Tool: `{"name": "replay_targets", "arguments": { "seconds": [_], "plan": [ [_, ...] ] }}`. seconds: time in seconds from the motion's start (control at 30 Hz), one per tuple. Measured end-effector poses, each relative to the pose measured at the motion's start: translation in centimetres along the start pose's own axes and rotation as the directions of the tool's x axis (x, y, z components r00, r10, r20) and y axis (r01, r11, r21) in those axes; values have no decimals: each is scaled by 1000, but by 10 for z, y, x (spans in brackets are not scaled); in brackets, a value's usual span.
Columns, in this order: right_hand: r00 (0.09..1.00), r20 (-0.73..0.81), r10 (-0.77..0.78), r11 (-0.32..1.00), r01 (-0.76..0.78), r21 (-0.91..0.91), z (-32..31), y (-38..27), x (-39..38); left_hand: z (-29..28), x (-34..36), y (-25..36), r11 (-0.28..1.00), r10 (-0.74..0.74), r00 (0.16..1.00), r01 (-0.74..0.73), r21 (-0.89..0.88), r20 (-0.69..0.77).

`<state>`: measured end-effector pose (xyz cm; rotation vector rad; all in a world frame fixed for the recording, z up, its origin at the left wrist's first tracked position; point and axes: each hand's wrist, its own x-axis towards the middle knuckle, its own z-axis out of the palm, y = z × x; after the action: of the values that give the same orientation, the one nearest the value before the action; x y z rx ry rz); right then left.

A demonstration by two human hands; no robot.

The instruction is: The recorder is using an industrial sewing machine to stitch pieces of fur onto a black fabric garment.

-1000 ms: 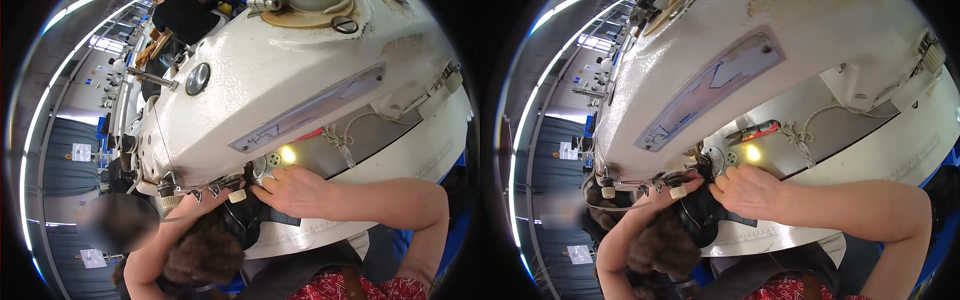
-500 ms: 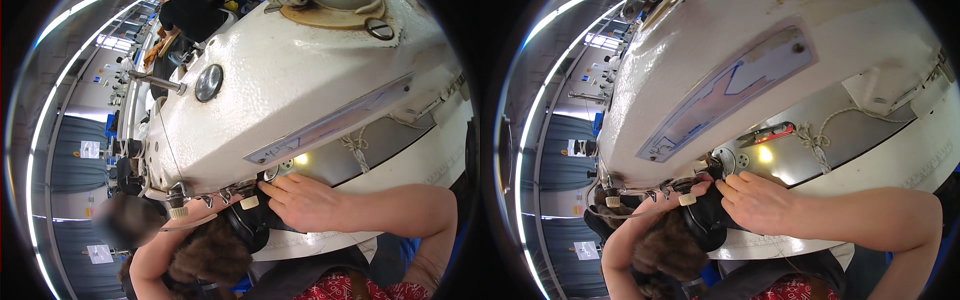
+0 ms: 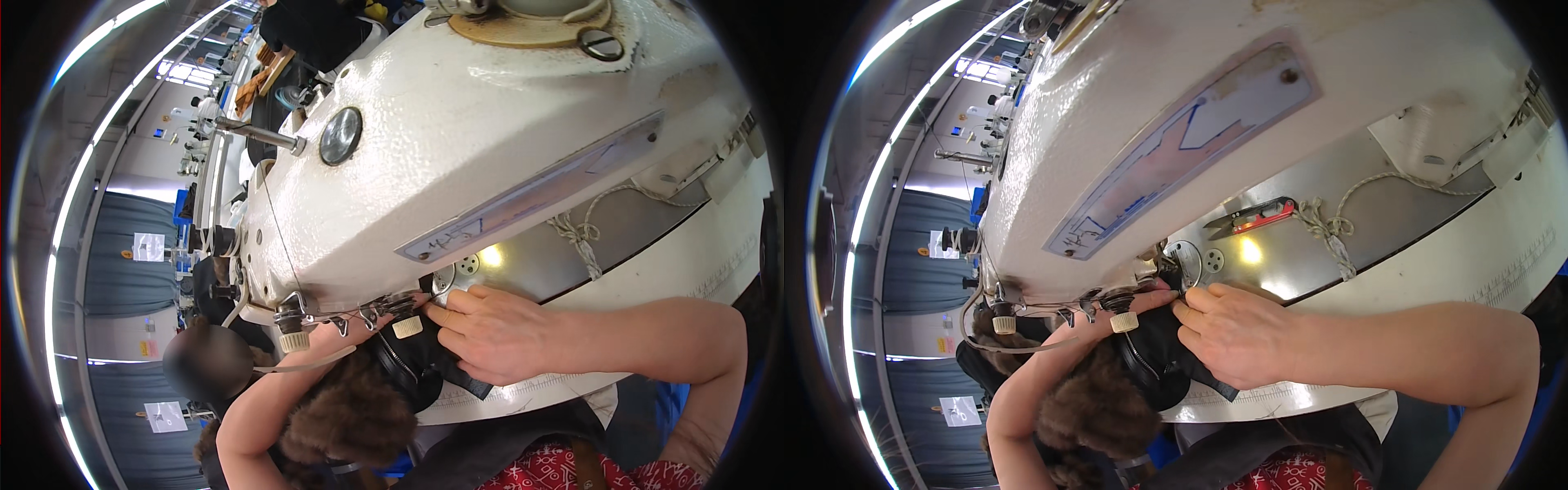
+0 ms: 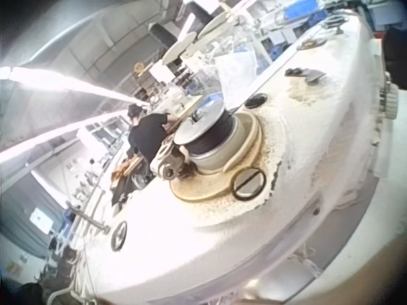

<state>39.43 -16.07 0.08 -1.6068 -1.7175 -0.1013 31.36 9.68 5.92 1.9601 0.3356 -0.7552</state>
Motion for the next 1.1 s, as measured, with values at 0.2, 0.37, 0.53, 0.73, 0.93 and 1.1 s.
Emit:
{"name": "replay_targets", "arguments": {
  "seconds": [0.2,0.37,0.53,0.73,0.93,1.1],
  "plan": [
    [992,128,7,1000,-6,-4,7,2,5,-16,-4,-12,959,-83,996,92,-267,45],
    [1000,-25,17,993,-20,-113,6,-2,3,-26,-6,-20,845,-129,985,170,-507,114],
    [997,-35,68,997,-70,-43,6,0,9,-37,-7,-38,656,-162,967,254,-711,196],
    [983,183,-20,993,-1,118,7,20,18,-44,-10,-55,355,-153,946,322,-878,285],
    [987,118,-113,993,108,52,9,25,10,-46,-15,-73,-2,-86,938,336,-942,334],
    [994,75,76,992,-83,98,-12,14,3,-31,-19,-64,484,37,962,220,-847,271]
  ]
}}
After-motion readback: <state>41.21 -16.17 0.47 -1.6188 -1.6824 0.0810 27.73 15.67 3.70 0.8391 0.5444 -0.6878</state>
